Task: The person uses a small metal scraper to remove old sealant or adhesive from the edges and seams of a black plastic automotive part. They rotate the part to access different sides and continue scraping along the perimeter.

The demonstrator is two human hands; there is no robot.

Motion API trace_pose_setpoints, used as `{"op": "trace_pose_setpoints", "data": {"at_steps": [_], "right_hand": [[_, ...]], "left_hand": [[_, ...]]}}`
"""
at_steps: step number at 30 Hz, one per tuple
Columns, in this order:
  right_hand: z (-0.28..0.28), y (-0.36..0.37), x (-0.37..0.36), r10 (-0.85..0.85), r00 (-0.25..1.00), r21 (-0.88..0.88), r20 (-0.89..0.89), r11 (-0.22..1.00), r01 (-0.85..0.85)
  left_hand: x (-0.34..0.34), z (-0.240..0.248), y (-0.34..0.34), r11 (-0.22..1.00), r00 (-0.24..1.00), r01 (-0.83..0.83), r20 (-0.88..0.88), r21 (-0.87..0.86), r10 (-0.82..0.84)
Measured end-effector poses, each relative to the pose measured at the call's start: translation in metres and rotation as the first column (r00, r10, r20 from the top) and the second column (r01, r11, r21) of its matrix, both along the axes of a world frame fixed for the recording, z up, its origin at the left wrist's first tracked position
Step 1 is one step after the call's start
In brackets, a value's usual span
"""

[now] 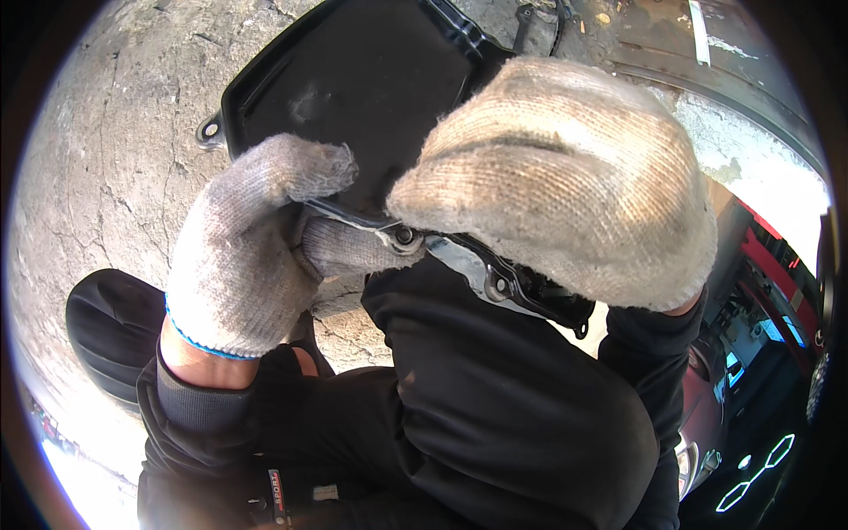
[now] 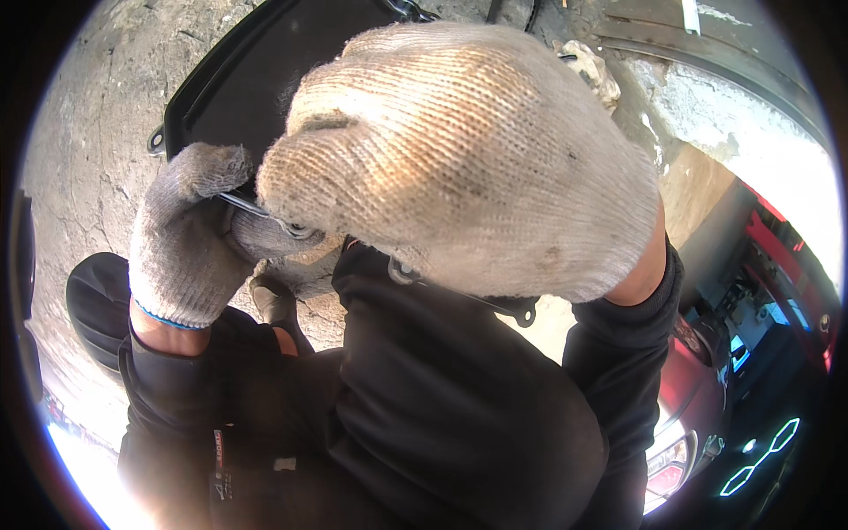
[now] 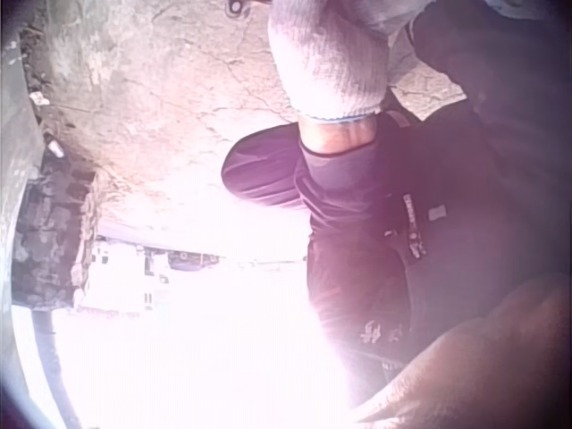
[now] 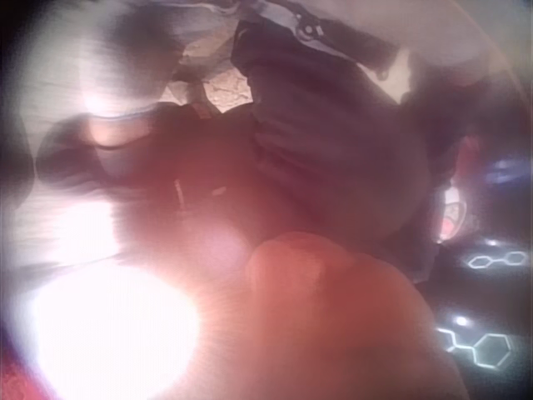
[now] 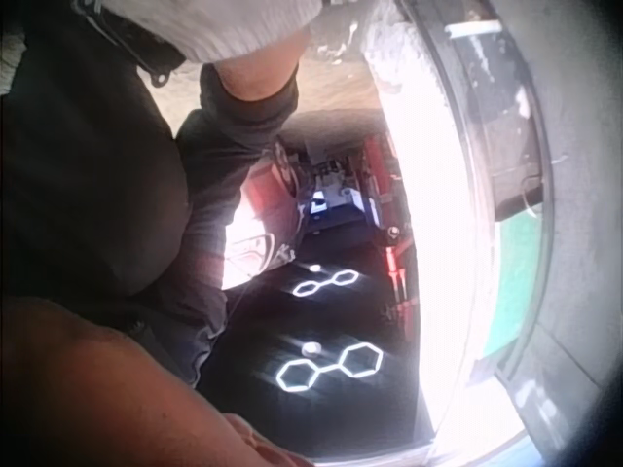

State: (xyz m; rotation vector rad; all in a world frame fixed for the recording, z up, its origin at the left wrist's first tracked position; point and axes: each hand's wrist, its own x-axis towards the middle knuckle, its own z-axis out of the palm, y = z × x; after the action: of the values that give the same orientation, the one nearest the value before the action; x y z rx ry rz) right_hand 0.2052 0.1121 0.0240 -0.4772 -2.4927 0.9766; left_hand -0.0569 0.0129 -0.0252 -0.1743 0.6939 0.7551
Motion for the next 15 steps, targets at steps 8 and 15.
{"op": "trace_pose_setpoints", "data": {"at_steps": [8,15], "right_hand": [[0.001,0.005,0.0,0.055,0.998,0.096,0.022,0.994,-0.056],[-0.008,0.012,0.005,0.12,0.992,0.195,-0.037,0.975,-0.111]], "left_hand": [[0.005,0.004,0.002,0.999,0.998,-0.035,-0.055,0.03,0.037],[0.008,0.006,0.003,0.999,0.999,-0.018,-0.048,0.043,0.02]]}}
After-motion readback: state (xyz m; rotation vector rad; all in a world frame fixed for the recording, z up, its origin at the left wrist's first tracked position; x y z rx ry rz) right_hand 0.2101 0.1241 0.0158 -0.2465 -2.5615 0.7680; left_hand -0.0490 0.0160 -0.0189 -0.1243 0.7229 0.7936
